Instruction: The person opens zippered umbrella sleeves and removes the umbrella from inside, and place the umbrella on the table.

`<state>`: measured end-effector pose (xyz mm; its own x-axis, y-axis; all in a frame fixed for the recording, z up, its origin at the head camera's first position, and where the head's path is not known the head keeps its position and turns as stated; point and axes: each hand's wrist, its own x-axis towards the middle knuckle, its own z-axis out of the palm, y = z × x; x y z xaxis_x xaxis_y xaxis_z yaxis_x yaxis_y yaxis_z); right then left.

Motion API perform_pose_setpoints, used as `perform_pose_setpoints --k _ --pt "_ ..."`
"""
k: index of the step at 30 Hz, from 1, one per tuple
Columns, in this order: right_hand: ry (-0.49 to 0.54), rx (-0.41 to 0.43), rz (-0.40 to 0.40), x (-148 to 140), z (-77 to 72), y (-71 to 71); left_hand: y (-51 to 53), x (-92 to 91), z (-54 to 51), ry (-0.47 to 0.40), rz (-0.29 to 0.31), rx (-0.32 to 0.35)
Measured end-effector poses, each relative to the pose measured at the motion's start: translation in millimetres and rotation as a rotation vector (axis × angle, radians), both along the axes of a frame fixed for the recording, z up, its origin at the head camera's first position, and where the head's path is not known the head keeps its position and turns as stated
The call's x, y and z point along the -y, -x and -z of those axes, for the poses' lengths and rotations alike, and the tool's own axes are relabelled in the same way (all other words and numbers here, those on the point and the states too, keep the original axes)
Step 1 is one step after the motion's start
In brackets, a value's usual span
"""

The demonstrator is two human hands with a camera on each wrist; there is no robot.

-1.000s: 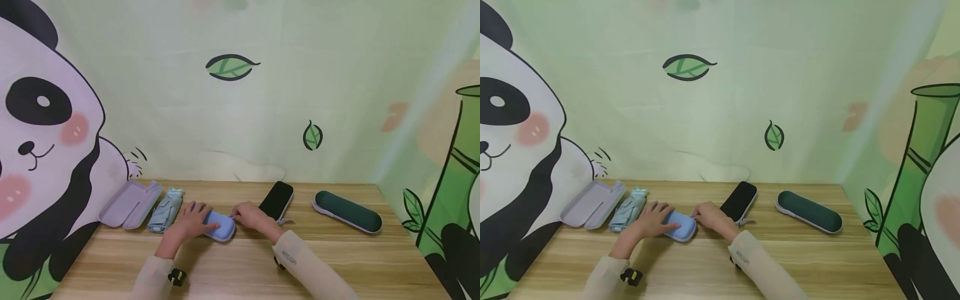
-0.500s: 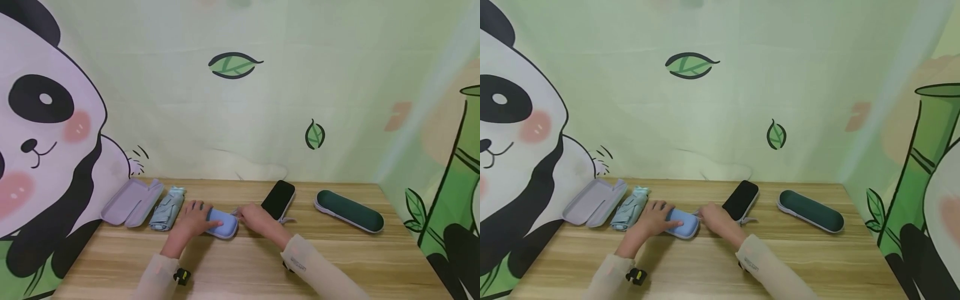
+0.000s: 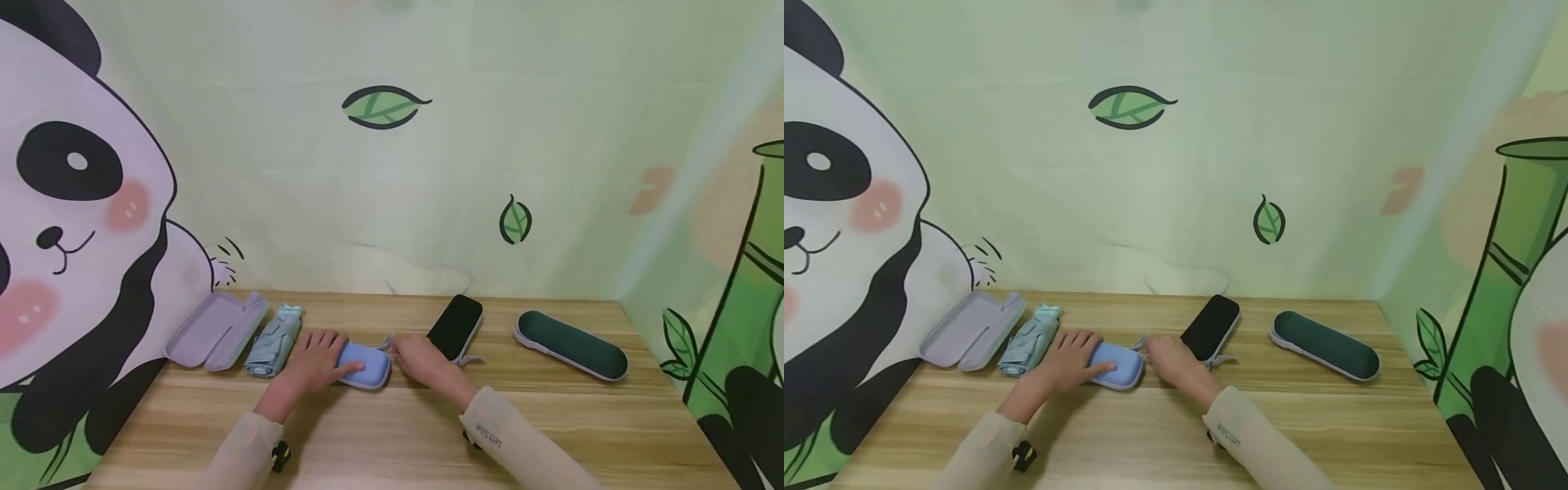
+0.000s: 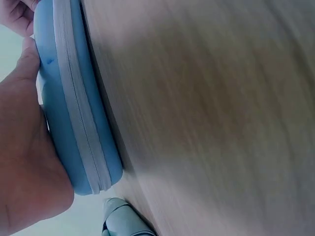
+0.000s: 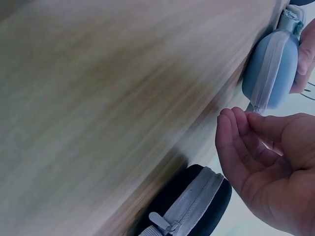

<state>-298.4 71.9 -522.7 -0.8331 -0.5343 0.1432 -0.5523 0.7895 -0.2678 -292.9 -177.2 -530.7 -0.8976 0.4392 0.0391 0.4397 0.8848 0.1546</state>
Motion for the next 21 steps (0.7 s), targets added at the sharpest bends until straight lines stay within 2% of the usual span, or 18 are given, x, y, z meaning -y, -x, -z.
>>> perform_pose_setpoints --k 6,14,16,21 --pt "-0.024 0.027 0.018 0 0.8 -6.0 -4.5 -4.2 3.8 0.018 -0.079 0.019" --pt "0.014 0.097 -0.013 -2 2.5 -17.2 -15.7 -23.4 2.1 0.048 -0.229 -0.023" --pt "0.018 0.080 0.006 -1 4.8 -18.1 -18.3 -26.2 2.3 0.073 -0.250 -0.034" --pt "-0.021 0.016 0.048 2 7.5 -18.2 -21.5 -30.9 4.5 0.055 -0.281 -0.049"
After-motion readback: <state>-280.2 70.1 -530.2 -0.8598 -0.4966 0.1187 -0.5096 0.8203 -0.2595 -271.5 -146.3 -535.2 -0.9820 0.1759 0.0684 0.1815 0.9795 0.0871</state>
